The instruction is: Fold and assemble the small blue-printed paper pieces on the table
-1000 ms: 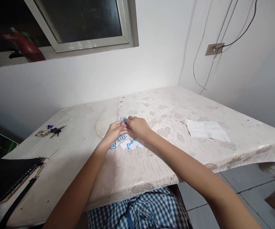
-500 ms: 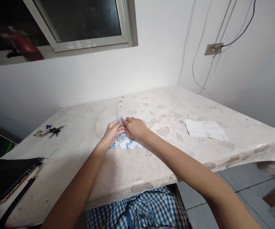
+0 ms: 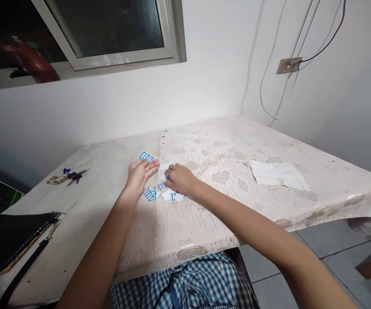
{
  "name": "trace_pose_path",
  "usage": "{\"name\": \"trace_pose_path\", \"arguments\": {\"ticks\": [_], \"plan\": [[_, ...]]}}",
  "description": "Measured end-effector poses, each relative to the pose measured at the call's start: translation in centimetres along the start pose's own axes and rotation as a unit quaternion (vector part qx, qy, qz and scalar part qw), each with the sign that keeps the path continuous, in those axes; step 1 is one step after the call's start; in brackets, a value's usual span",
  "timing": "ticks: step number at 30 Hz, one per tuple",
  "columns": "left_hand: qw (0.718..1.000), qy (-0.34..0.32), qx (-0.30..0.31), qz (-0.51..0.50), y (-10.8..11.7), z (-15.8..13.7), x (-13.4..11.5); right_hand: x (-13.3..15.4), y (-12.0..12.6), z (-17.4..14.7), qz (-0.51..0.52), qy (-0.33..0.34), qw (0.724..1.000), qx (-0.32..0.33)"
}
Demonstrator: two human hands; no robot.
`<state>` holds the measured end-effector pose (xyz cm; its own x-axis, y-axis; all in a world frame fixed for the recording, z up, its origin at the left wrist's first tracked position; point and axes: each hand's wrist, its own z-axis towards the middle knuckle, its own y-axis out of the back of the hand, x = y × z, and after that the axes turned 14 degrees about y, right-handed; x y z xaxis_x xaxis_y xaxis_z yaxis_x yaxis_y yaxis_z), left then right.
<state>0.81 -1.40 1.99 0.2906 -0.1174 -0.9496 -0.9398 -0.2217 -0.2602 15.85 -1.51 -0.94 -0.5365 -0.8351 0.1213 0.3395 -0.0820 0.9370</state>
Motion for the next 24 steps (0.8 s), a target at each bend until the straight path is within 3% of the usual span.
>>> {"name": "trace_pose_path", "arguments": {"ticks": [9, 19, 21, 24], "plan": [[1.0, -0.002, 0.0, -0.008, 0.1, -0.1, 0.0, 0.9, -1.3, 1.1, -0.071, -0.053, 0.996, -0.03], [1.0, 0.007, -0.009, 0.007, 0.5, 0.2, -0.1, 1.0, -0.4, 2.0, -0.111, -0.025, 0.993, 0.01], [1.0, 0.001, -0.016, 0.016, 0.6, 0.4, 0.0, 0.6, 0.2, 2.0, -0.088, -0.072, 0.993, -0.019], [0.998, 0.0, -0.019, 0.053, 0.6, 0.5, 0.4, -0.5, 1.1, 1.6, -0.016, -0.151, 0.979, -0.134]]}}
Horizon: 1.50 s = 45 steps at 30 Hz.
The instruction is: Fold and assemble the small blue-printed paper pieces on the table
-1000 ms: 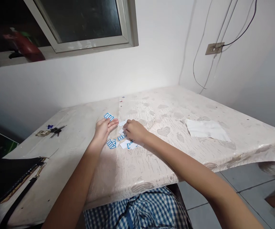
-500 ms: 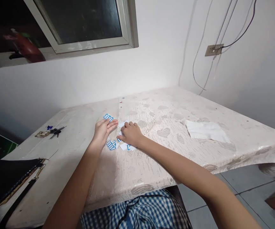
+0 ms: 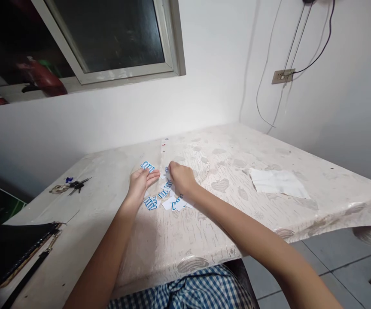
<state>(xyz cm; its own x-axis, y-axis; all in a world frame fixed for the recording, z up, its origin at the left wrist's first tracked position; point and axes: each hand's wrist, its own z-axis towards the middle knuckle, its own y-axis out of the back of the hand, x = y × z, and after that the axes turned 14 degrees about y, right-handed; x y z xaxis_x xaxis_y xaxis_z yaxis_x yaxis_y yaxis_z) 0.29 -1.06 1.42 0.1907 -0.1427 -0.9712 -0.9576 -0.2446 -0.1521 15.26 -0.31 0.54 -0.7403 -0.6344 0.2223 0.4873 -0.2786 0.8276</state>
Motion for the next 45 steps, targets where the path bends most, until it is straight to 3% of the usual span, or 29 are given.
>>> {"name": "trace_pose_path", "arguments": {"ticks": [3, 7, 12, 17, 23, 31, 39, 42, 45], "plan": [[0.997, 0.037, 0.035, 0.062, -0.6, -0.2, 0.4, -1.6, 0.4, 0.1, 0.163, 0.0, 0.982, -0.091], [0.98, 0.094, 0.118, 0.126, -1.6, -1.0, 0.8, -3.1, 0.3, 0.0, 0.317, 0.022, 0.944, -0.084], [0.96, 0.094, 0.198, 0.173, -1.7, -1.2, 1.5, -3.1, 0.5, -0.3, 0.227, 0.1, 0.967, -0.053], [0.955, 0.083, 0.227, 0.173, -1.3, -0.6, 2.1, -3.0, 0.6, -0.5, 0.156, 0.143, 0.977, -0.036], [0.945, 0.093, 0.256, 0.178, -1.3, -0.7, 2.1, -3.2, 0.2, -0.6, 0.14, 0.131, 0.981, -0.03], [0.954, 0.104, 0.231, 0.161, -1.7, -1.8, 1.3, -2.8, 0.4, -0.8, 0.114, 0.149, 0.982, -0.026], [0.956, 0.102, 0.254, 0.108, -1.5, -1.3, 1.5, -2.2, 0.7, -0.9, 0.12, 0.142, 0.982, -0.018], [0.959, 0.101, 0.243, 0.105, -1.7, -1.4, 1.5, -2.3, 0.2, -0.8, 0.161, 0.122, 0.977, -0.066], [0.962, 0.109, 0.227, 0.102, -1.9, -1.5, 1.4, -2.6, -0.5, -0.4, 0.268, 0.049, 0.956, -0.108]]}}
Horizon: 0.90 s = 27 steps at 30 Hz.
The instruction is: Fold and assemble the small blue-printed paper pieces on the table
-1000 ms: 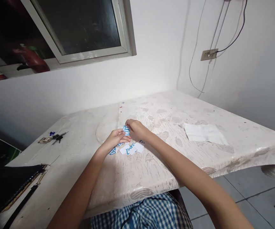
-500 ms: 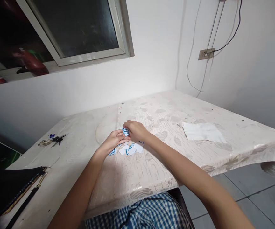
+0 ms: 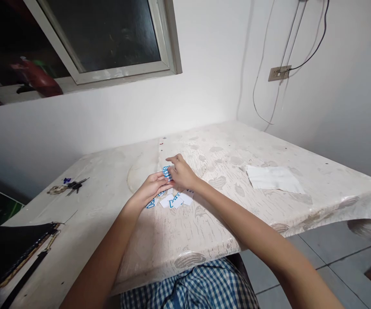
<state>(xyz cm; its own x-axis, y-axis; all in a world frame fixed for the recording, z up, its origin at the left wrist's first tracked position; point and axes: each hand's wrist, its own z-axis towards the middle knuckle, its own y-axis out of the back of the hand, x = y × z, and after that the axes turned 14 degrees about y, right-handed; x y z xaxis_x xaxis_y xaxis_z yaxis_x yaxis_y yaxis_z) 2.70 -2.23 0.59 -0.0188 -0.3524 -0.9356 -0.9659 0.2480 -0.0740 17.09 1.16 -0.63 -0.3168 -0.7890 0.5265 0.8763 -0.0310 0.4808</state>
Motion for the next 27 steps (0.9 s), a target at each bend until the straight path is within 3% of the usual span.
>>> {"name": "trace_pose_path", "arguments": {"ticks": [3, 5, 13, 16, 21, 27], "plan": [[1.0, 0.011, -0.001, -0.007, 0.0, 0.0, 0.1, -0.3, -0.2, 0.4, 0.108, -0.086, 0.99, 0.039], [0.999, 0.015, 0.013, -0.026, 0.2, 0.1, 0.1, -0.2, -0.1, 0.6, 0.146, -0.107, 0.982, 0.055], [0.976, 0.013, 0.056, -0.209, 0.0, -0.2, -0.4, 0.9, 0.7, 1.1, 0.317, -0.149, 0.934, -0.066], [0.965, 0.025, 0.049, -0.257, -0.3, -0.1, -0.4, 1.0, 0.7, 1.1, 0.316, -0.123, 0.938, -0.074], [0.949, 0.046, 0.032, -0.309, -0.1, 0.3, -0.2, 1.4, 0.2, 0.8, 0.219, -0.07, 0.972, -0.046], [0.96, 0.057, 0.016, -0.272, 0.0, 0.5, -0.1, 1.6, -0.3, 0.6, 0.178, -0.062, 0.981, -0.036]]}}
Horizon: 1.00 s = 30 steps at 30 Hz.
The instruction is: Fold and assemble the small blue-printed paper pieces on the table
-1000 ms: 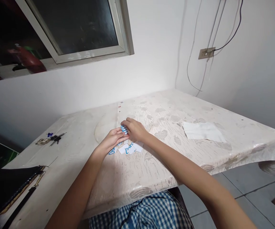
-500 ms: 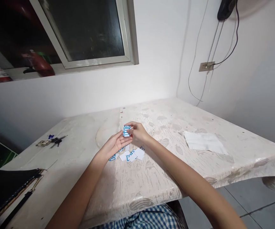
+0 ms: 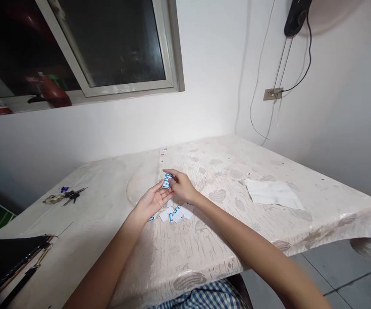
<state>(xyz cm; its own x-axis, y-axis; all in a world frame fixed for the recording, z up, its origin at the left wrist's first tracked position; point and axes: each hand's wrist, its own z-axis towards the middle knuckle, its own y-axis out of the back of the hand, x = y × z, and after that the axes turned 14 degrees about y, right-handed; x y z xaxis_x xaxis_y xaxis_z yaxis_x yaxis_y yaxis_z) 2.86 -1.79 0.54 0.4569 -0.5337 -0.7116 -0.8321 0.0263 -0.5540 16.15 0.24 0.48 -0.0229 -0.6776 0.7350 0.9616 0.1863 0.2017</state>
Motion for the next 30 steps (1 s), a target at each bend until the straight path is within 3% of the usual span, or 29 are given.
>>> {"name": "trace_pose_path", "arguments": {"ticks": [5, 12, 18, 21, 24, 27, 30], "plan": [[0.999, -0.039, -0.02, 0.028, -0.2, -0.1, 0.3, -0.2, -0.3, -0.2, -0.015, 0.004, 1.0, 0.006], [0.971, -0.135, -0.081, 0.182, -0.6, -0.4, 0.7, -0.8, -0.6, -0.4, -0.045, -0.003, 0.999, 0.022], [0.977, -0.128, -0.011, 0.168, -0.5, -0.6, 0.5, -1.2, -0.1, -0.2, -0.033, 0.051, 0.998, 0.027], [0.975, -0.127, -0.025, 0.182, -0.1, -0.4, 0.4, -1.7, -0.1, -0.2, -0.015, 0.059, 0.998, 0.03], [0.945, -0.178, -0.096, 0.256, 0.2, 0.1, 0.4, -2.1, -0.4, -0.2, -0.001, 0.041, 0.999, 0.03], [0.901, -0.247, -0.121, 0.335, 0.4, 0.4, 0.3, -2.3, -0.6, -0.3, 0.014, 0.037, 0.999, 0.021], [0.883, -0.307, -0.166, 0.313, 0.7, 0.4, -0.4, -2.2, -0.5, -0.3, -0.027, 0.031, 0.999, 0.013]]}}
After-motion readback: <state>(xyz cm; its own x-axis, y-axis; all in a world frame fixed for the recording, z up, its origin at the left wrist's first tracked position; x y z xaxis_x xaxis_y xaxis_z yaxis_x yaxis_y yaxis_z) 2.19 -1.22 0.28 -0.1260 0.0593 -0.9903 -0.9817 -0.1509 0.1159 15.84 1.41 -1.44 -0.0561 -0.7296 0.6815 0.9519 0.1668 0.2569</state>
